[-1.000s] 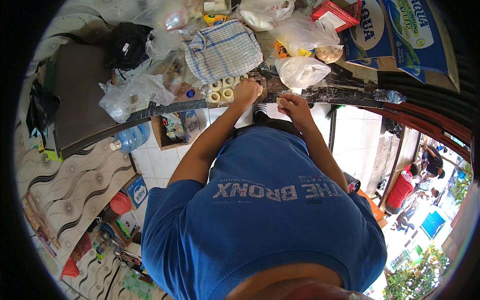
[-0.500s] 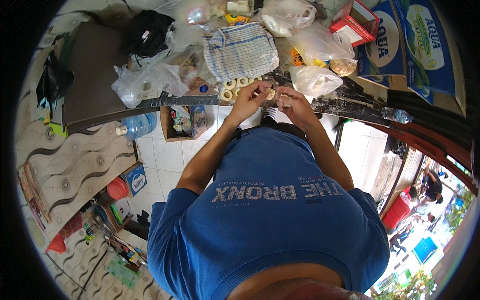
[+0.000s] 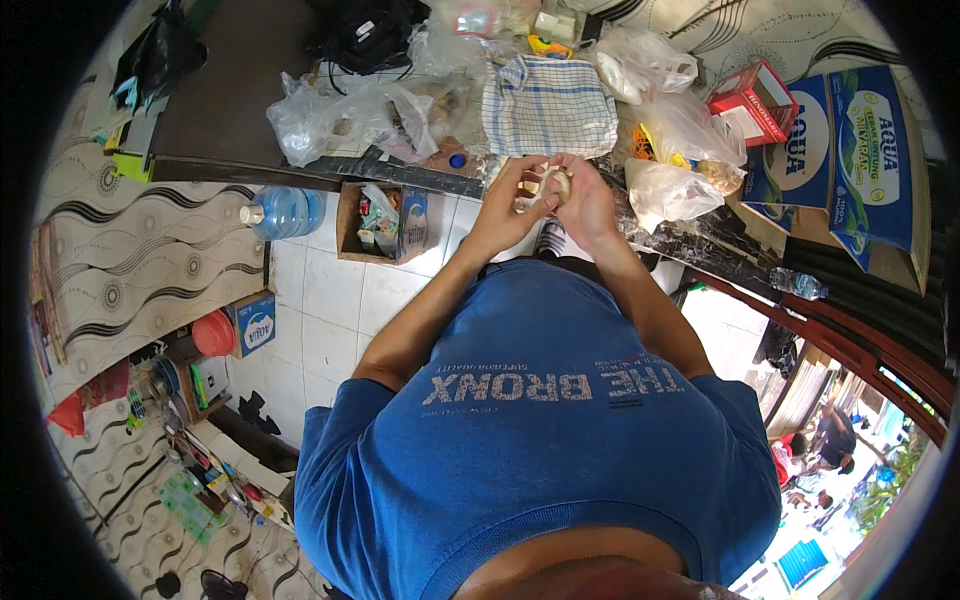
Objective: The person prepares dough by shaping it by hand and inserting a small blue plastic object into the center to form a ring.
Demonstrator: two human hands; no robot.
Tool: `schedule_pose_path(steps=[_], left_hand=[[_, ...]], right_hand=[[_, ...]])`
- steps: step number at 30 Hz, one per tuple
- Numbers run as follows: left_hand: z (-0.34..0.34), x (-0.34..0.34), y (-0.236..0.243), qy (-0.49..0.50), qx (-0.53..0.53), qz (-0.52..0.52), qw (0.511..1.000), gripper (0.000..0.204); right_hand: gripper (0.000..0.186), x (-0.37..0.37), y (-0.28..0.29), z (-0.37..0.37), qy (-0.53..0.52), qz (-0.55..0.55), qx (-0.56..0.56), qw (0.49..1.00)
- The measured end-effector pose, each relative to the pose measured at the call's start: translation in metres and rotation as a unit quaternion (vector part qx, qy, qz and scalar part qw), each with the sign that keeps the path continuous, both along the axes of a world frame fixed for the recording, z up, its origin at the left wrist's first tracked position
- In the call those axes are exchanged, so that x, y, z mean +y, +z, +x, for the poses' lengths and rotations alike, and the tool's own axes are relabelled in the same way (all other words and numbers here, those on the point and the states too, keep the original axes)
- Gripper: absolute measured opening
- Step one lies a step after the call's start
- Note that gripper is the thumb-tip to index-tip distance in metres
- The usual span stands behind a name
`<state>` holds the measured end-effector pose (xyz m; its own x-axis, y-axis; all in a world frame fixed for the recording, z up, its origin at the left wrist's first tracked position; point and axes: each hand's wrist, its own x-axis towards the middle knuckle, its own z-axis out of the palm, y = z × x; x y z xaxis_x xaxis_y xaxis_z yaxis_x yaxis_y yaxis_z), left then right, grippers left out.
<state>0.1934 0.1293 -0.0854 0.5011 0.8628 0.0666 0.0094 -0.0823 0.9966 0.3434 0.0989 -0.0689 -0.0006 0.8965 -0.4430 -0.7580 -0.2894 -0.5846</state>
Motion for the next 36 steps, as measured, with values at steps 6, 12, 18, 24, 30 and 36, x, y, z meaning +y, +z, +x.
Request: schedule_pose_path(steps=[6,12,18,24,30,36], left_hand=[[-0.035,0.004,-0.011,-0.016,-0.103,-0.135,0.985,0.048],[-0.046,0.006,-0.014,-0.029,-0.269,-0.315,0.91,0.046],[-0.046,0.013,0.019,-0.061,-0.317,-0.423,0.847,0.069],[-0.051,0.02,0.023,-0.026,-0.297,-0.343,0.891,0.076],[-0.048,0.018,0.033,0.023,-0.325,-0.255,0.91,0.073],[-0.051,0.016,0.054,-0.051,-0.284,-0.073,0.955,0.086]], right_hand=[[0.03,-0.003,-0.01,-0.019,0.088,0.064,-0.172,0.979],[0.026,-0.01,0.001,-0.055,0.012,0.139,-0.375,0.917],[0.021,-0.006,0.023,-0.087,-0.084,0.29,-0.635,0.711],[0.016,-0.013,0.026,-0.096,-0.093,0.267,-0.678,0.679],[0.013,-0.013,0.036,-0.1,-0.128,0.265,-0.612,0.735],[0.022,-0.017,0.039,-0.086,-0.054,0.171,-0.439,0.881]])
